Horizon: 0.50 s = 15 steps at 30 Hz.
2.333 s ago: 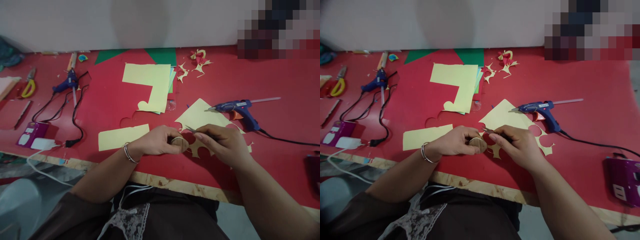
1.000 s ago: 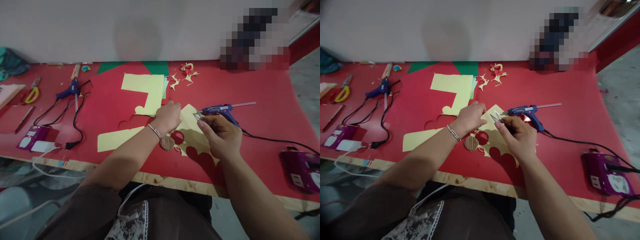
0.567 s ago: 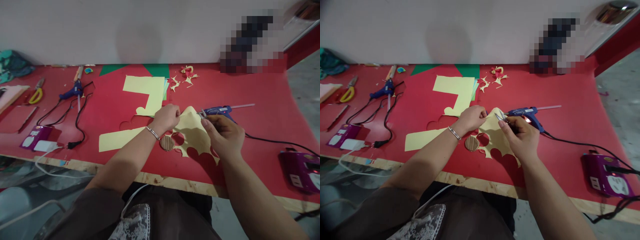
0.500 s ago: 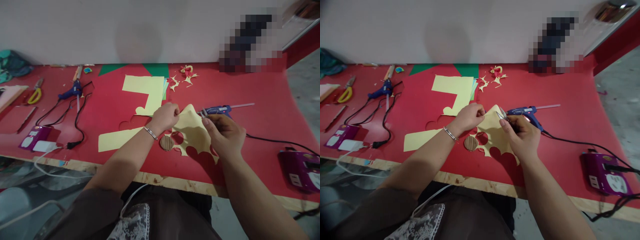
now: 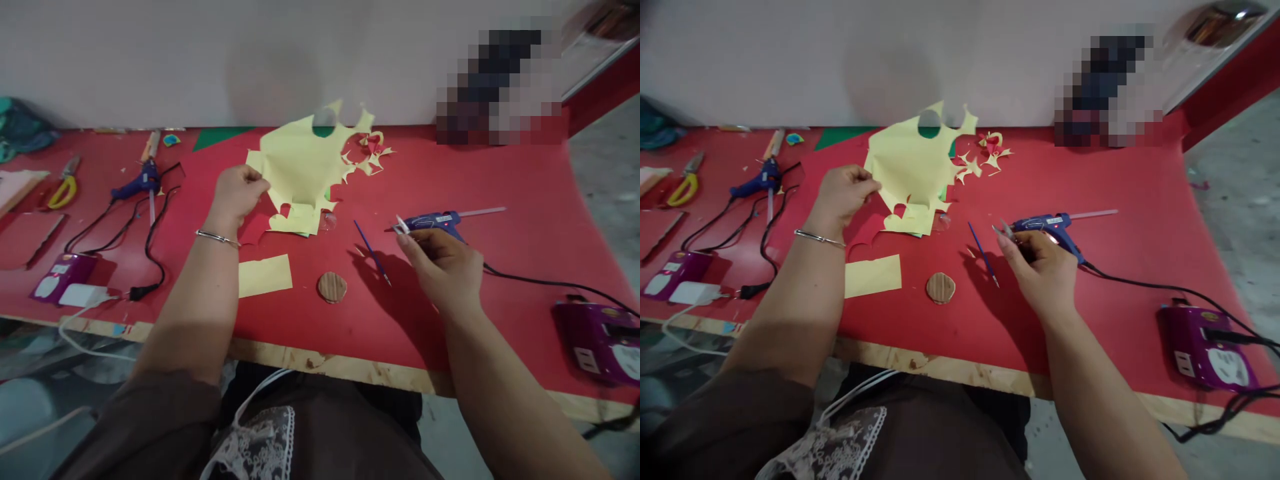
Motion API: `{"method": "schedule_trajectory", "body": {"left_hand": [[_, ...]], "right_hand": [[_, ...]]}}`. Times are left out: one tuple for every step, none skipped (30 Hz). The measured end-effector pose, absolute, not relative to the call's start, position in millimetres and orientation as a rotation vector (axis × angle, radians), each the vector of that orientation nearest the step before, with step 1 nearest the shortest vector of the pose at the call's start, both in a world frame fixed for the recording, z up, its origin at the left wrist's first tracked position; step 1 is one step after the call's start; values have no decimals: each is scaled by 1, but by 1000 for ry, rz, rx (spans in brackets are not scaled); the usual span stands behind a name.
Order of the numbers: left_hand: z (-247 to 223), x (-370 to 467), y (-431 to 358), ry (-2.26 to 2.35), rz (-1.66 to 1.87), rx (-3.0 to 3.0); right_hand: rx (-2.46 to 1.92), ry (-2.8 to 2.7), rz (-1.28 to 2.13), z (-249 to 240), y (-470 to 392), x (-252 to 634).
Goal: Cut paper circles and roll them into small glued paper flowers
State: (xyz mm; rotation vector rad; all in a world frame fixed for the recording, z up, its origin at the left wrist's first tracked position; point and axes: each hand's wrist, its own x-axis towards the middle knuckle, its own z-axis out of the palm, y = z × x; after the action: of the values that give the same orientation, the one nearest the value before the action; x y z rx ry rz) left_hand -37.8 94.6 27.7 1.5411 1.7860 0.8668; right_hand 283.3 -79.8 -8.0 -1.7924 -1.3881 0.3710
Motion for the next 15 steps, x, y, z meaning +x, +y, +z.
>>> {"method": "schedule_trajectory", "body": {"left_hand": [[24,-45,98,1819,900,1508],[20,-52,101,1846,916,1482],[16,-59,103,1890,917,1470],[13,-65,105,1937,874,1481],[10,-70,107,1983,832,1504],[9,-75,107,2026,795,1534],[9,-78,107,2062,767,1566],[12,-79,105,2089,760,1605],[15,-77,100,2108,774,1642],[21,-72,94,2112,780,1691],[27,-65,84,2096,788,1805],[33,-54,72,2036,797,1905],[39,-41,57,1852,699,2022],[45,-27,41,1674,611,2077],[48,-12,25,1441,453,2142]], "right_hand": [[-1851,-1448,384,-10,-78,285],[-1908,-1503,392,-11,-77,286],[-1966,-1550,398,-13,-76,287],[-2027,-1591,398,-13,-75,288],[-2089,-1627,388,-14,-75,288],[-2148,-1658,373,-13,-76,287],[-2200,-1687,351,-13,-77,286],[-2239,-1719,322,-12,-78,284],[-2264,-1750,286,-11,-79,282],[-2280,-1777,250,-10,-81,280],[-2295,-1799,218,-10,-82,278],[-2307,-1818,195,-10,-83,276],[-2318,-1832,178,-9,-84,274],[-2331,-1842,165,-9,-85,273],[-2342,-1851,153,-9,-85,272]]}}
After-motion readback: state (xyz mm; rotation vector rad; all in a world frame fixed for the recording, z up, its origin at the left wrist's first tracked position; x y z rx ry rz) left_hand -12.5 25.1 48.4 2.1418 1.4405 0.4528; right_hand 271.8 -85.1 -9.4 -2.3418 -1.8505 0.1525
